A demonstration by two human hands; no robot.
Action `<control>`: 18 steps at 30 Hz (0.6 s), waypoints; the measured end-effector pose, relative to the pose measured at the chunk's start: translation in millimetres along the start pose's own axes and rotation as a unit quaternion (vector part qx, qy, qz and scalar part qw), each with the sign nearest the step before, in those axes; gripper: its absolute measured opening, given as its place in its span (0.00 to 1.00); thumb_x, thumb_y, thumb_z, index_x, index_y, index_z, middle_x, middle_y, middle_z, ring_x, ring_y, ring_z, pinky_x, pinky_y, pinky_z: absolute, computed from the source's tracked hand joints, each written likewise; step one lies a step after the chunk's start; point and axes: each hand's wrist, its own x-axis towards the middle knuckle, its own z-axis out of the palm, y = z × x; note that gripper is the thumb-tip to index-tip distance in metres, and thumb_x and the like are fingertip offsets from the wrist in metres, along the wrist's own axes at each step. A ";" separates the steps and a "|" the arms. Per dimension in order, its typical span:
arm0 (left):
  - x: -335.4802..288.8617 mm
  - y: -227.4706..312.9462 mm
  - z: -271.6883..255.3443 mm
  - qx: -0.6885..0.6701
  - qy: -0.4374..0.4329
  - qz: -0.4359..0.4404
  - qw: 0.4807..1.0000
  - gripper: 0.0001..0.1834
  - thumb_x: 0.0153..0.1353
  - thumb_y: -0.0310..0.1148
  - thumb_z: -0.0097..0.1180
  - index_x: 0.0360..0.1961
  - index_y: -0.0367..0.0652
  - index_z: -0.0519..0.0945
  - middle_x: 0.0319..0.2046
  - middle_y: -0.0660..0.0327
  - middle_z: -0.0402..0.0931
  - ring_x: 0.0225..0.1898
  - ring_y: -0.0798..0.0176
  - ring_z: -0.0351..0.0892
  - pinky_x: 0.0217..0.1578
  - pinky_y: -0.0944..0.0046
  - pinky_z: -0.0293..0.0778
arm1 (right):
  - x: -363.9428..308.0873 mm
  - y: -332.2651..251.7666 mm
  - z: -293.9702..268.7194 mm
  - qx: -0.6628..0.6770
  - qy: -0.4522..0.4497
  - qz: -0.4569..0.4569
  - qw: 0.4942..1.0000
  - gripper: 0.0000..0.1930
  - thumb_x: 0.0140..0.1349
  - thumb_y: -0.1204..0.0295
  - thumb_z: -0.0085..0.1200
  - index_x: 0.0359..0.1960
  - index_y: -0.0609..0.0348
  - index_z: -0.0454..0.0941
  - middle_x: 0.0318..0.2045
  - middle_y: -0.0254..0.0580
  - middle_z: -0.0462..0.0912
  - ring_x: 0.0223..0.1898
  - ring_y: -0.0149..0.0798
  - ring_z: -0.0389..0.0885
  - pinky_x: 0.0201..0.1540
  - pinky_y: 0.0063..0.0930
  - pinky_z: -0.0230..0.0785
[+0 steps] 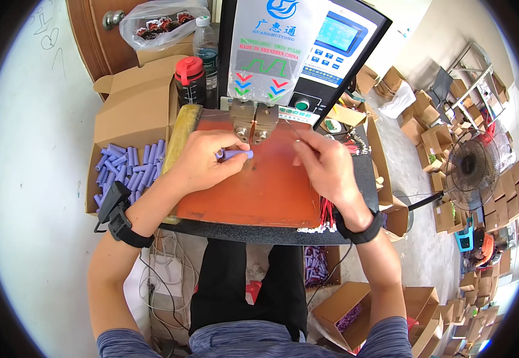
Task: Assembling battery cells using a spot welder and connecting wiring components.
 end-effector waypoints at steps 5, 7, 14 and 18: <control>2.8 8.8 -5.1 0.051 -0.001 -0.051 0.997 0.08 0.49 0.27 0.62 0.31 0.38 0.82 0.22 0.58 0.79 0.22 0.65 0.76 0.24 0.67 0.71 | 21.0 11.1 34.9 0.130 -0.013 -0.105 0.986 0.19 0.60 0.64 0.55 0.52 0.54 0.73 0.26 0.47 0.82 0.30 0.42 0.83 0.33 0.33 0.72; 1.6 5.4 -6.1 0.029 0.002 -0.049 0.998 0.10 0.47 0.27 0.64 0.33 0.38 0.82 0.21 0.59 0.77 0.21 0.65 0.74 0.25 0.67 0.71 | 20.8 4.9 34.7 0.121 -0.031 -0.090 0.988 0.14 0.61 0.64 0.55 0.46 0.56 0.76 0.27 0.46 0.83 0.31 0.42 0.83 0.34 0.32 0.73; 2.1 -0.1 -1.4 0.013 -0.003 0.012 1.000 0.12 0.49 0.31 0.67 0.35 0.39 0.82 0.26 0.57 0.77 0.26 0.59 0.77 0.28 0.63 0.71 | 11.9 -2.8 46.1 0.124 0.129 -0.153 0.972 0.08 0.60 0.71 0.57 0.39 0.58 0.82 0.30 0.47 0.84 0.31 0.43 0.84 0.36 0.29 0.74; 1.5 -2.6 -0.5 0.065 -0.020 0.049 0.996 0.12 0.53 0.36 0.64 0.33 0.39 0.80 0.27 0.55 0.76 0.28 0.51 0.76 0.28 0.58 0.70 | 6.1 -5.8 49.4 0.179 0.117 -0.111 0.971 0.08 0.60 0.72 0.58 0.39 0.61 0.82 0.29 0.44 0.85 0.30 0.33 0.84 0.35 0.24 0.74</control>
